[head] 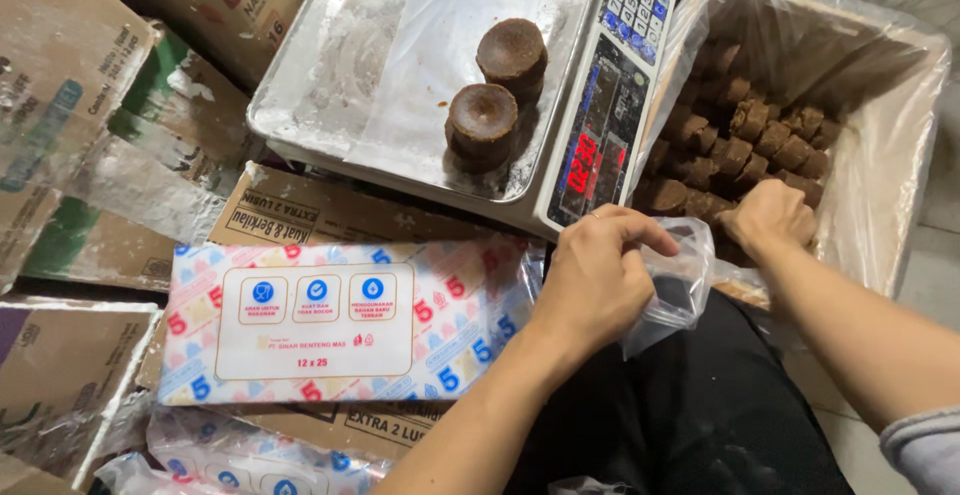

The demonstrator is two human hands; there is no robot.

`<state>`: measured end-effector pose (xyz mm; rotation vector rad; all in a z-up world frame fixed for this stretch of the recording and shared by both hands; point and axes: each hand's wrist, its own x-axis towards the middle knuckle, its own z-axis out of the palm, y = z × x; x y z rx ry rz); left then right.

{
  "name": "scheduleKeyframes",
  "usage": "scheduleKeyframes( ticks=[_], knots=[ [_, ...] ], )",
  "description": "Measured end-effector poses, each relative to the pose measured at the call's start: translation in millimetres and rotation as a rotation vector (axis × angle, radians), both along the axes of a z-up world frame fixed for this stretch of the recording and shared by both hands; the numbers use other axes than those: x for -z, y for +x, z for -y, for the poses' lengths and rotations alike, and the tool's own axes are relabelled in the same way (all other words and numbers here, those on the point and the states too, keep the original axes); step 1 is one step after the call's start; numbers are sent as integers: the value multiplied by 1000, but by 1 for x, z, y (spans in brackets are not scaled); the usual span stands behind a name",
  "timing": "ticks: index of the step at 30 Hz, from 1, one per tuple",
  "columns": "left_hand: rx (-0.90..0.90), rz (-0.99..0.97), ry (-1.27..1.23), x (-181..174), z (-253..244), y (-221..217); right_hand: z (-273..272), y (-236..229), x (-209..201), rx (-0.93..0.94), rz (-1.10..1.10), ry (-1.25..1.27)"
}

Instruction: The person repeatedly picks brown cylindrical items from a bulk container, places them on a digital scale, transfers them into small plastic bags, and ties the bags closed. The process is repeated multiple times with consistent handling of the cylinders and bags.

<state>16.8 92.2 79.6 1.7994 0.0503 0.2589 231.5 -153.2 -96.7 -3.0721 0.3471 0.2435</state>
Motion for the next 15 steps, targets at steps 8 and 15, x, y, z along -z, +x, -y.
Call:
scheduleKeyframes(
  ticks=[8,15],
  knots=[
    [14,12,1,-4,5,-1,2,-8,1,138,-28,119],
    [-13,30,14,-4,3,-6,-10,-11,-9,32,-114,53]
  ],
)
